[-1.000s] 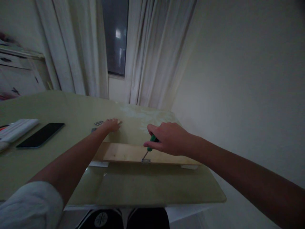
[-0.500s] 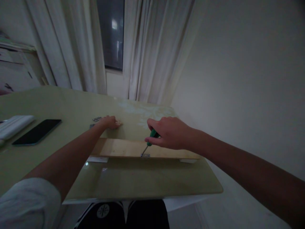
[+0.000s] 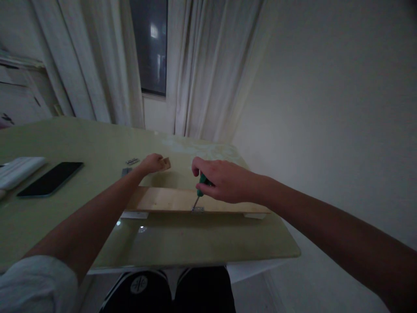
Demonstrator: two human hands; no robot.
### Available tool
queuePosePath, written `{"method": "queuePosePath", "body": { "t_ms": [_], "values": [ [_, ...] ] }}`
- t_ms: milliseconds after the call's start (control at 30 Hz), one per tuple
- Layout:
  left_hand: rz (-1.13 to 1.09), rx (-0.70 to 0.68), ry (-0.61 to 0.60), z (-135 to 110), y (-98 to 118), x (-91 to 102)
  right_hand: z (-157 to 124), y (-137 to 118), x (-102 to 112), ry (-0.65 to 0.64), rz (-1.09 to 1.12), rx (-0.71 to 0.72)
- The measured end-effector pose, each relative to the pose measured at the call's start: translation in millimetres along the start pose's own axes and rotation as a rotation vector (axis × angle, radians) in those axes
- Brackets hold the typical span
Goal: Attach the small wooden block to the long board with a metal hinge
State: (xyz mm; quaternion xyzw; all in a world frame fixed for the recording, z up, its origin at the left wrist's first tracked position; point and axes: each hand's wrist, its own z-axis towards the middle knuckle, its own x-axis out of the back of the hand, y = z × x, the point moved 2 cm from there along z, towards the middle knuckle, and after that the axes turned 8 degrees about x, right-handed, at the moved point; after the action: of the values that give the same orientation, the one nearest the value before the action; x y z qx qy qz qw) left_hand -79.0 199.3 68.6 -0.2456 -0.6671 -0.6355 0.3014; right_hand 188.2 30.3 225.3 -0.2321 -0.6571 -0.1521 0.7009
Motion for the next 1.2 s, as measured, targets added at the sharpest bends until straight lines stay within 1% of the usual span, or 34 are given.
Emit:
{"method": "queuePosePath", "body": {
  "t_ms": [100,167,200,267,333,400,433,467,533,600,633,667,700,767,833,867,933,1000,1067,1200],
  "values": [
    [-0.1,-0.003,0.046,-23,11,9.6,-2,3,-2,0.031,0.034,0.004],
    [-0.197,-0.05,0.062,-49,17,14.3,-5,8,-4,0.073,0.067,0.018],
    [-0.272,-0.086,0.067,-65,19,15.7,-6,11,-5,0.095,0.092,0.022],
    [-0.593,-0.162,0.061,-99,22,16.9,-11,18,-7,0.148,0.149,0.004],
    [-0.732,-0.189,0.071,-133,23,15.1,-15,25,-9,0.228,0.208,-0.043],
    [-0.725,-0.234,0.087,-163,24,11.6,-22,32,-12,0.356,0.29,-0.104],
    [-0.686,-0.27,0.119,-175,24,9.9,-25,34,-14,0.436,0.355,-0.135],
    [-0.635,-0.336,0.173,-186,25,8.6,-30,36,-16,0.529,0.427,-0.164],
    [-0.489,-0.511,0.349,-205,27,6.7,-41,36,-20,0.739,0.545,-0.196],
    [-0.386,-0.737,0.514,-219,28,4.0,-56,31,-23,0.974,0.612,-0.208],
    [-0.37,-0.835,0.573,-225,28,2.3,-63,27,-24,1.038,0.644,-0.186],
    [-0.358,-0.917,0.612,-229,28,0.4,-68,22,-26,1.033,0.674,-0.174],
    [-0.344,-0.973,0.642,-232,28,-1.5,-73,17,-28,0.995,0.696,-0.17],
    [-0.296,-1.022,0.707,-235,29,-4.8,-77,7,-33,0.826,0.688,-0.208],
    [-0.251,-1.037,0.777,-237,33,-7.6,-76,0,-39,0.634,0.654,-0.28],
    [-0.243,-1.045,0.798,-237,35,-8.9,-74,-3,-42,0.552,0.654,-0.314],
    [-0.243,-1.07,0.795,-238,39,-11.6,-68,-6,-50,0.44,0.715,-0.363],
    [-0.23,-1.095,0.757,-238,40,-13.9,-62,-6,-58,0.381,0.796,-0.389],
    [-0.214,-1.128,0.735,-239,38,-15.3,-57,-5,-65,0.354,0.841,-0.392],
    [-0.155,-1.194,0.725,-241,28,-17.8,-54,-6,-72,0.357,0.886,-0.368]
  ]
}}
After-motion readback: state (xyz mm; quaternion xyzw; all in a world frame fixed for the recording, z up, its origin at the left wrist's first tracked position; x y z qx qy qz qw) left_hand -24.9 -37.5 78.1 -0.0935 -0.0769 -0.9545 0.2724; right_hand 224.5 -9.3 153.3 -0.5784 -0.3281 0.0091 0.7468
